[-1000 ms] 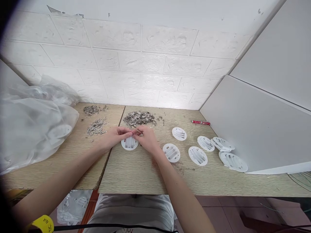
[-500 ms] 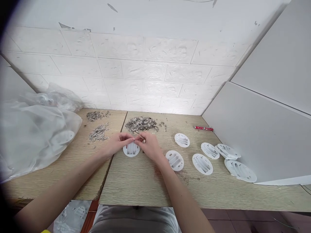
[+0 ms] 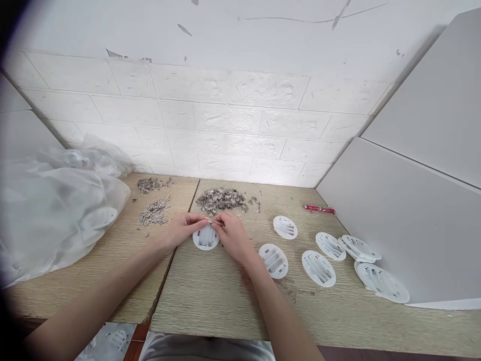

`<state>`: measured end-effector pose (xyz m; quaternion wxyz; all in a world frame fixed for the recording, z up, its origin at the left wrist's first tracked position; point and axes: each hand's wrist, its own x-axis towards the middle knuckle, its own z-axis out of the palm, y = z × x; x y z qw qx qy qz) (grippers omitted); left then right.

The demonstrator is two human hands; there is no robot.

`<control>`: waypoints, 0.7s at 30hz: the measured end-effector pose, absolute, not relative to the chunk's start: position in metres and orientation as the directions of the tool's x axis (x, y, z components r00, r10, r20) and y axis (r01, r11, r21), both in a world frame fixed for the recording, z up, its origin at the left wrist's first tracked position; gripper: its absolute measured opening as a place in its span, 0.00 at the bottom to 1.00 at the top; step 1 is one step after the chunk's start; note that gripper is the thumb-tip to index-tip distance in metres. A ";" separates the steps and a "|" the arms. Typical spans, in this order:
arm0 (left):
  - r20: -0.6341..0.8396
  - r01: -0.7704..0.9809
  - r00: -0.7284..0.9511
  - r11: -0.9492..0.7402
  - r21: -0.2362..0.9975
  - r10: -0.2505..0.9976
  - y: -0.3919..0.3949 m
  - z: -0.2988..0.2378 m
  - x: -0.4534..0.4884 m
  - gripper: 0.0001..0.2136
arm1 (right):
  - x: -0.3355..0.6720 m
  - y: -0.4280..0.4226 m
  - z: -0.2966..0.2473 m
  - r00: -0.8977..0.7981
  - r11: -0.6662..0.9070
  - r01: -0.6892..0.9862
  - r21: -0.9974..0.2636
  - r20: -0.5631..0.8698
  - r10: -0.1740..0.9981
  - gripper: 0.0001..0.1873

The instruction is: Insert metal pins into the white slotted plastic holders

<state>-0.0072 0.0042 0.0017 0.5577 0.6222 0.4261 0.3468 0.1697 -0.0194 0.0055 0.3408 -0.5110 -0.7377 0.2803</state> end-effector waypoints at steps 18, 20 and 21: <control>0.050 0.225 0.398 -0.151 0.963 0.916 0.006 -0.003 -0.005 0.13 | 0.168 -0.022 0.008 -0.216 0.294 0.636 -0.714 0.201 0.956 0.06; 0.043 0.219 0.396 -0.140 0.966 0.917 0.006 -0.003 -0.005 0.13 | 0.169 -0.021 0.007 -0.203 0.284 0.630 -0.723 0.199 0.959 0.07; 0.031 0.214 0.393 -0.125 0.969 0.919 0.006 -0.002 -0.005 0.14 | 0.170 -0.021 0.006 -0.201 0.282 0.624 -0.729 0.199 0.959 0.07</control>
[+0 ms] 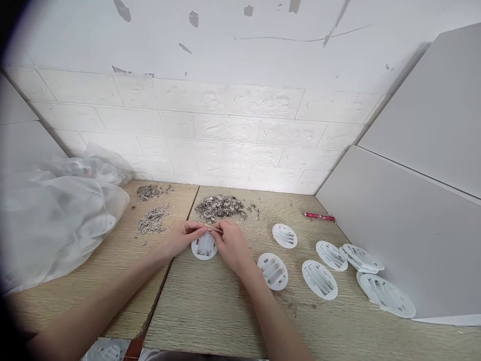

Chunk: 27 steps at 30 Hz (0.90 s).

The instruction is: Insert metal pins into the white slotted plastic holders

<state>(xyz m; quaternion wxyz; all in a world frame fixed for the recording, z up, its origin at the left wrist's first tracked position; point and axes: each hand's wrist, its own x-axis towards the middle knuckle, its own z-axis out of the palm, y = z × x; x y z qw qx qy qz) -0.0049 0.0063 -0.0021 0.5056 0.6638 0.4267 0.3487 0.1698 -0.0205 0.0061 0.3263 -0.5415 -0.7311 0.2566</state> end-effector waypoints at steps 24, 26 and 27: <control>0.039 0.202 0.402 -0.130 0.971 0.915 0.004 -0.003 -0.003 0.13 | 0.166 -0.022 0.004 -0.108 0.186 0.433 -0.882 0.154 0.982 0.09; 0.041 0.217 0.401 -0.138 0.966 0.915 0.004 -0.004 -0.004 0.13 | 0.165 -0.022 0.004 -0.108 0.174 0.414 -0.893 0.142 0.984 0.09; 0.042 0.227 0.399 -0.143 0.963 0.916 0.005 -0.004 -0.004 0.14 | 0.165 -0.022 0.004 -0.109 0.183 0.423 -0.887 0.150 0.983 0.09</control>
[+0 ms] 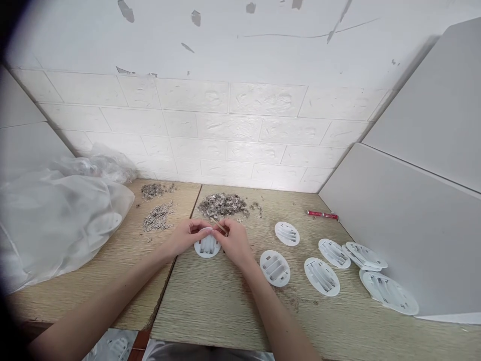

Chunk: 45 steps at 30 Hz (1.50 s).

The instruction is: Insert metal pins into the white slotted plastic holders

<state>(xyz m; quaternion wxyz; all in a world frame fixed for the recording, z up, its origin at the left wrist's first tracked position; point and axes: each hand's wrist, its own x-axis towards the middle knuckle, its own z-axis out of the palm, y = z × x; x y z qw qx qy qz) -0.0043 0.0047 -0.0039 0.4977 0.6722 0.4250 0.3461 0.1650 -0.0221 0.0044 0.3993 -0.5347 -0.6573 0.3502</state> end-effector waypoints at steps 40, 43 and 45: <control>0.015 -0.154 0.598 0.097 0.983 0.801 -0.003 0.009 -0.008 0.23 | 0.172 -0.017 0.003 0.065 0.199 0.418 -0.886 0.248 0.967 0.11; 0.013 -0.218 0.606 0.151 0.964 0.795 -0.002 0.007 -0.009 0.21 | 0.172 -0.016 0.003 0.041 0.171 0.326 -0.930 0.195 0.980 0.13; 0.002 -0.259 0.606 0.195 0.946 0.795 -0.001 0.006 -0.009 0.20 | 0.172 -0.016 0.003 0.029 0.152 0.248 -0.957 0.165 0.986 0.14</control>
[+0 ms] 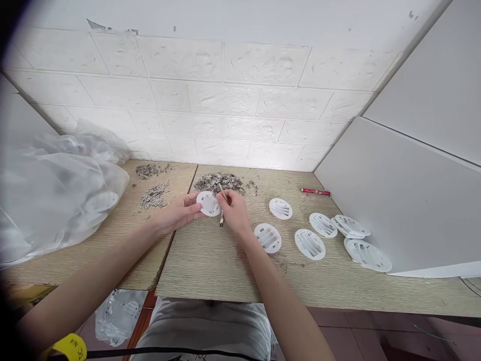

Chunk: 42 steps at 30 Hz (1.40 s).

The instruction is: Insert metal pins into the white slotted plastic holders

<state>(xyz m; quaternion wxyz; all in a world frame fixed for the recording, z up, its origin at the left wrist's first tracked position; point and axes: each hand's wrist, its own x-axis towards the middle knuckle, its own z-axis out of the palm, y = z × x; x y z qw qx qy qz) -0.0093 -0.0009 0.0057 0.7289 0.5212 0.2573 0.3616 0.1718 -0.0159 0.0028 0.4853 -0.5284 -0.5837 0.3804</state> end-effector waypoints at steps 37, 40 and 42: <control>0.689 0.250 0.342 -0.769 0.589 0.639 0.005 -0.009 -0.011 0.11 | 0.166 -0.031 0.015 -0.137 0.492 0.268 -0.829 0.472 0.871 0.03; 0.681 0.250 0.353 -0.766 0.592 0.642 0.006 -0.010 -0.012 0.12 | 0.164 -0.033 0.015 -0.138 0.544 0.306 -0.781 0.529 0.837 0.04; 0.675 0.253 0.354 -0.761 0.598 0.648 0.006 -0.010 -0.013 0.12 | 0.164 -0.033 0.015 -0.127 0.553 0.319 -0.770 0.543 0.830 0.04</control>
